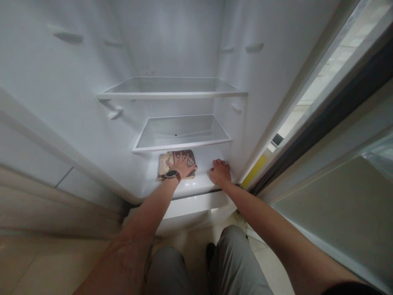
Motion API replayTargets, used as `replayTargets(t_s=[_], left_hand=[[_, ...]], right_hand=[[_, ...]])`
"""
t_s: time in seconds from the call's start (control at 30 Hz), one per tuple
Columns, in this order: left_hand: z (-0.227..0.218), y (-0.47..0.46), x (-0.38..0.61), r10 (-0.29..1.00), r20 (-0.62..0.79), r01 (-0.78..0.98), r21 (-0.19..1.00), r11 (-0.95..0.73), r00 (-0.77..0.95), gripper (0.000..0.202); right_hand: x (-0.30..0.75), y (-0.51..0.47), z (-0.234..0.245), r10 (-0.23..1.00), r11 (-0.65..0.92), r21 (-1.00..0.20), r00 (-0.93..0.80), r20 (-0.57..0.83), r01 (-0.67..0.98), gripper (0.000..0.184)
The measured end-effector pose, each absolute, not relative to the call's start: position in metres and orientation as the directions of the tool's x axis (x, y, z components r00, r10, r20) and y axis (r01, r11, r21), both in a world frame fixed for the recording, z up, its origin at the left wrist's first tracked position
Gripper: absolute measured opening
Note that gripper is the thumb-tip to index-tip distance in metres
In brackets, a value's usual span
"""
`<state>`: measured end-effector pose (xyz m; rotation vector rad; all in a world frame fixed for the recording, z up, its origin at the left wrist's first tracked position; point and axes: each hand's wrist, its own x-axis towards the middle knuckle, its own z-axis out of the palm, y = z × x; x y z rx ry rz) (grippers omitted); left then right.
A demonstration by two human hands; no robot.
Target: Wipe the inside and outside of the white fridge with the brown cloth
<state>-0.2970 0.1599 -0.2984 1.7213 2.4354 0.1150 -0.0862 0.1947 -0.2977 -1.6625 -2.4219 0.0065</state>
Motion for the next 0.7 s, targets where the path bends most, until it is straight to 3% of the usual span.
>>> replayTargets(t_s=[0.5, 0.7], left_hand=[[-0.295, 0.201, -0.303, 0.951, 0.040, 0.937, 0.187, 0.295, -0.307, 0.079], [-0.293, 0.233, -0.312, 0.965, 0.000, 0.939, 0.233, 0.254, -0.261, 0.075]], right_hand=[[-0.086, 0.194, -0.296, 0.919, 0.373, -0.075, -0.357, 0.171, 0.925, 0.032], [-0.087, 0.194, -0.296, 0.917, 0.372, -0.082, -0.352, 0.188, 0.925, 0.030]])
